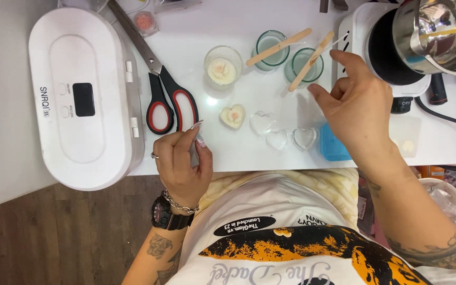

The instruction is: Preparing and pouring wax into heart-shaped molds and jars to create candles.

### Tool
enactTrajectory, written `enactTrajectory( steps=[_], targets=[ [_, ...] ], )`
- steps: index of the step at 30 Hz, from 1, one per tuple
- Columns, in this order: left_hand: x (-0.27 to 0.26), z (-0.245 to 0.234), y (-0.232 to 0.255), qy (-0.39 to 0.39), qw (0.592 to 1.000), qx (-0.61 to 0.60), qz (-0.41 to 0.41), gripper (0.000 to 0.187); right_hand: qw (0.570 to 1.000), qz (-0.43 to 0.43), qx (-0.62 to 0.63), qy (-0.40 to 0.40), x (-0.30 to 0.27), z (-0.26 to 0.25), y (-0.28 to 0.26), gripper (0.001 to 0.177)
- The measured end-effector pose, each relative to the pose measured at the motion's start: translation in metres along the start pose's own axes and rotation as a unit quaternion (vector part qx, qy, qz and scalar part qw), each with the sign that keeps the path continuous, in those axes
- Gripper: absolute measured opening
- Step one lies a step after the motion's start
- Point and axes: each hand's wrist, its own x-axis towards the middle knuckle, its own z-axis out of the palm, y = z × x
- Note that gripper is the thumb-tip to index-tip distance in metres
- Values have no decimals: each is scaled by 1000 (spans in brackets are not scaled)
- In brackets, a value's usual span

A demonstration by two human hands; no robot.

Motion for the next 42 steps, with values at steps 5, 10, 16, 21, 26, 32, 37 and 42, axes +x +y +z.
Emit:
enactTrajectory(
  steps=[5, 10, 16, 21, 26, 32, 37, 42],
  targets=[
    [1, -1, 0, -4, 1000, 5, 4, 31, 991, 47, 127, 13, -3, -6, 6, 52],
    [4, -2, 3, -5, 1000, 5, 1, 32, 972, 46, 232, 11, 0, -8, 5, 46],
    [2, -1, 2, -6, 1000, 3, -2, 31, 954, 61, 293, -15, 2, -10, 3, 46],
    [2, -1, 1, -6, 1000, 2, 1, 30, 954, 94, 282, -36, 5, -13, -5, 51],
    [3, -1, 3, -3, 1000, 9, 2, 30, 968, 131, 189, -98, 8, -8, -11, 55],
    [4, -2, 4, -6, 1000, 8, -3, 31, 970, 153, 131, -133, 14, -9, -20, 56],
    [3, -1, 3, -4, 1000, 4, -6, 31, 975, 135, 117, -131, 16, -5, -14, 56],
    [2, -1, 2, -5, 1000, 5, -7, 32, 979, 118, 109, -125, 13, -2, -9, 57]
  ],
)
